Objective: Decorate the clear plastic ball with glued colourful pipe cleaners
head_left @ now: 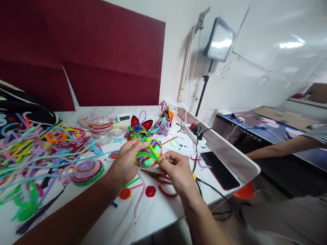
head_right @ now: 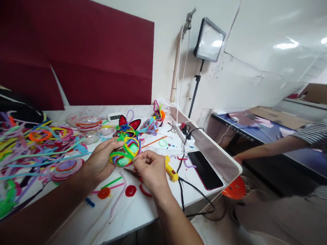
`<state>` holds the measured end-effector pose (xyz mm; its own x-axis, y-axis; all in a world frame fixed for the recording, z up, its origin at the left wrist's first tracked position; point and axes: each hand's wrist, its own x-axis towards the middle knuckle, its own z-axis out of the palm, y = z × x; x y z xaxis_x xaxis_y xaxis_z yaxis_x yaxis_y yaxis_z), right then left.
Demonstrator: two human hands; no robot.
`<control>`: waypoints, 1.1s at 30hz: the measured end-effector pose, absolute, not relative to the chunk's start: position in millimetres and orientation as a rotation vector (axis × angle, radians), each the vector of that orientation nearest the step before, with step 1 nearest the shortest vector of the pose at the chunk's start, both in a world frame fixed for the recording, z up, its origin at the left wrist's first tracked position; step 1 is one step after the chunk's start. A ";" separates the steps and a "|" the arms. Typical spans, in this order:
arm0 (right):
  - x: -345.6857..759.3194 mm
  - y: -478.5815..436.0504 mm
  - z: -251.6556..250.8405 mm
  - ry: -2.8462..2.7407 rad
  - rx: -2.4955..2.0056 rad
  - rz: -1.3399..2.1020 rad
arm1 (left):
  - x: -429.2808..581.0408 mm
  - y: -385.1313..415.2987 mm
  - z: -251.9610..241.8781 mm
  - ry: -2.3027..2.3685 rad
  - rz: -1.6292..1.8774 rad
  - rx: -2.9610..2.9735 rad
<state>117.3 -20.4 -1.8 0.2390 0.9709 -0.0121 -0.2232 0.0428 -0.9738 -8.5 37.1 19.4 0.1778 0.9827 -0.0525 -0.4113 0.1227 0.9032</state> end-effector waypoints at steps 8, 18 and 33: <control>117.9 -21.0 -2.9 -0.871 -1.100 1.126 | -7.4 35.8 22.1 0.816 1.235 0.829; 115.8 -23.8 0.7 -0.823 -1.042 1.162 | -6.5 40.7 19.9 0.819 1.200 0.719; 121.0 -21.6 -2.2 -0.825 -0.993 1.279 | -5.0 41.8 21.3 0.848 1.170 0.678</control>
